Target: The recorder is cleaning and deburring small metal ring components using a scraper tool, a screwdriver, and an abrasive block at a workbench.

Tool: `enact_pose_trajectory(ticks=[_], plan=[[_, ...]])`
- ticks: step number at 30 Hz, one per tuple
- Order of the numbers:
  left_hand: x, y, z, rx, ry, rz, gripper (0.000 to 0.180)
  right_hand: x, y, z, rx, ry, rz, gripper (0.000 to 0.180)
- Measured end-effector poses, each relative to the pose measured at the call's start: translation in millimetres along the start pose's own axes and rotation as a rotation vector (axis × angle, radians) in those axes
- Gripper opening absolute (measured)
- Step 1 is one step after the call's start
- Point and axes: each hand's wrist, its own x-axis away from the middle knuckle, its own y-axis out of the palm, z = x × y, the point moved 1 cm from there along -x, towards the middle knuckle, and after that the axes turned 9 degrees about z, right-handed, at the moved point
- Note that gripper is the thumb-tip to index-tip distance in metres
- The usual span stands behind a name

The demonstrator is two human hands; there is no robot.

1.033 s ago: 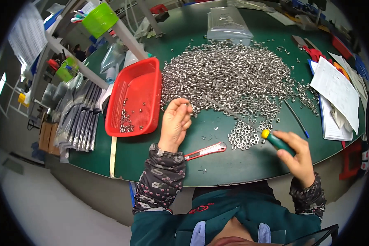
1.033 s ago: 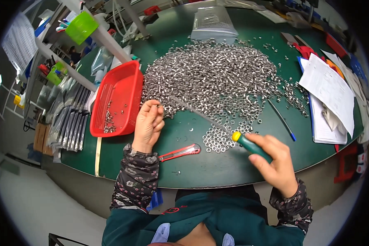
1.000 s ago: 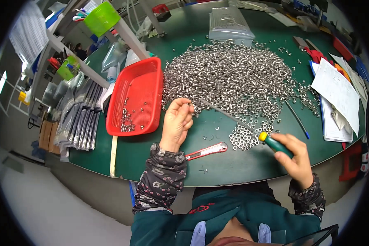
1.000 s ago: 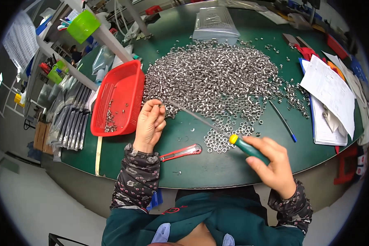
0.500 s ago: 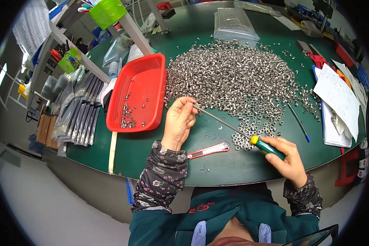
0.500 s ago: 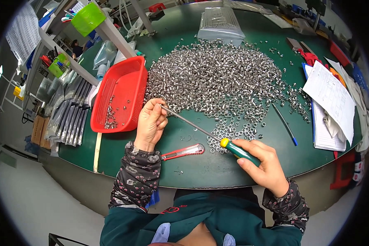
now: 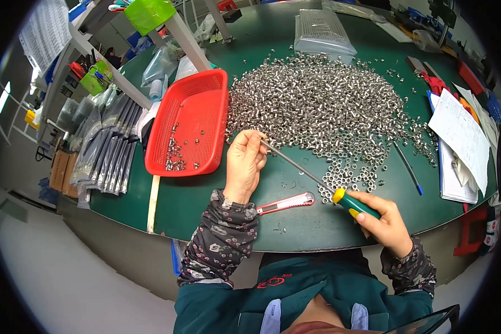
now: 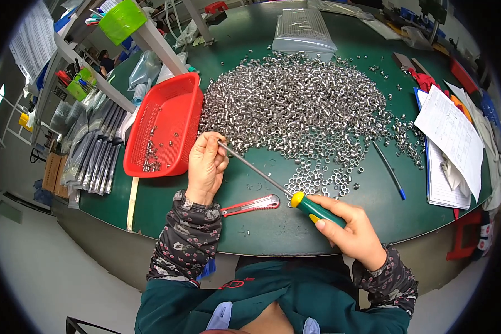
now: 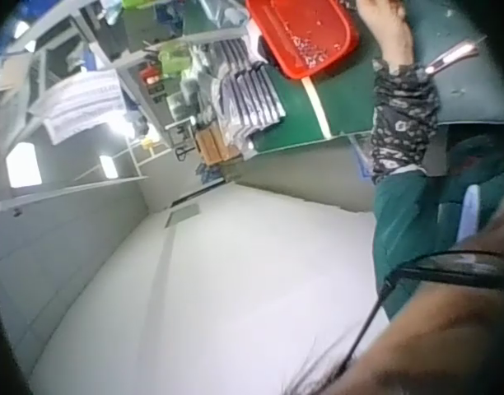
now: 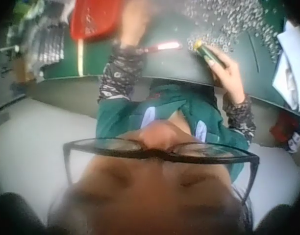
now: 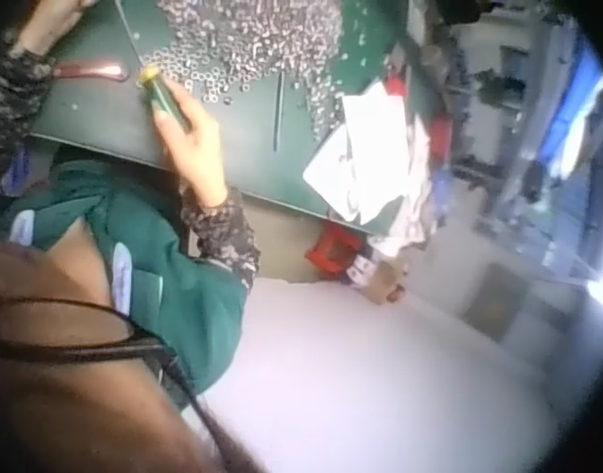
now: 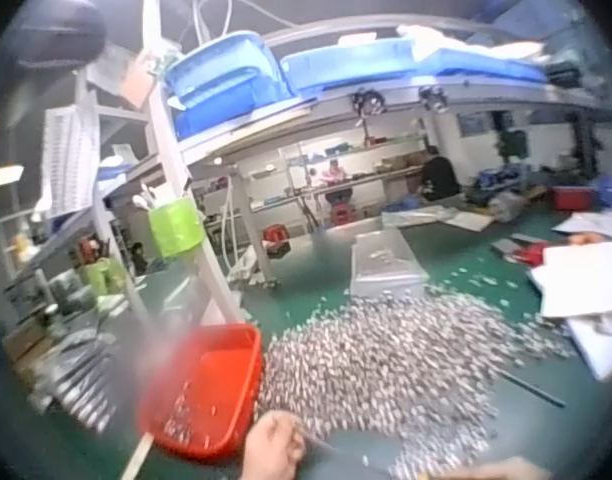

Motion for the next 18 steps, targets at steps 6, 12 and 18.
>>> enact_pose_trajectory(ticks=[6, 12, 18], plan=[[-1.0, 0.0, -2.2, -0.010, 0.032, 0.034, 0.017, -4.4, 5.0, 9.8, 0.262, -0.301, 0.081, 0.039], [-2.7, -4.1, -6.0, 0.030, -0.028, 0.050, 0.019, -1.4, 15.0, 1.9, 0.465, -0.323, 0.107, 0.040], [-1.1, 1.9, -3.1, 0.003, 0.094, 0.101, 0.018, 7.6, 27.0, 5.6, -0.801, 0.654, -0.211, 0.040]])
